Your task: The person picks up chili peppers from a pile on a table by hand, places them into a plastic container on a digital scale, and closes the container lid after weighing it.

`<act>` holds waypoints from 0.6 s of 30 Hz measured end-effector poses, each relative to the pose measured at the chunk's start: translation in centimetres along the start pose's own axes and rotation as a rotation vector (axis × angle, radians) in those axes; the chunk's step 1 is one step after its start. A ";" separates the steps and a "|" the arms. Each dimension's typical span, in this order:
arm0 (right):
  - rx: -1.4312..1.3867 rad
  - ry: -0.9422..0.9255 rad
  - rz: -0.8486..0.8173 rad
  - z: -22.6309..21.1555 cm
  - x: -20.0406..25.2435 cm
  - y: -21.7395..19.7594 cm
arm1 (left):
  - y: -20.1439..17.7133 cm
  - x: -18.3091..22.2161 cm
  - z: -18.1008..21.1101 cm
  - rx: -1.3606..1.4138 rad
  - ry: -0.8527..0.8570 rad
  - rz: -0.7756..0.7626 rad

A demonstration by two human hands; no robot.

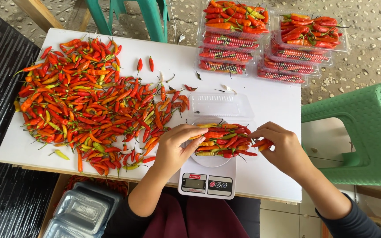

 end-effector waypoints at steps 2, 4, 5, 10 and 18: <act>-0.026 0.022 -0.026 0.2 0.2 -0.1 | -0.1 0.0 0.0 -0.010 0.008 -0.005; -0.053 0.044 -0.049 0.4 0.0 -0.5 | -0.1 -0.1 0.0 -0.019 0.019 -0.009; -0.098 0.096 -0.070 0.6 -0.3 -0.8 | -0.1 -0.2 0.1 -0.024 0.024 -0.010; -0.255 0.256 -0.111 -0.6 -0.7 -0.8 | 0.5 -0.7 0.5 -0.117 0.074 -0.010; -0.356 0.174 -0.123 -3.3 -1.0 2.0 | 2.5 -1.2 1.0 -0.105 0.124 0.014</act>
Point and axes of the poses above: each hand's wrist, its own x-axis away from the middle knuckle, its own y-axis out of the palm, z = x × y, the point moved 2 cm from there along -x, towards the middle knuckle, and after that the axes turned 15 degrees about y, right-handed, at the moved point
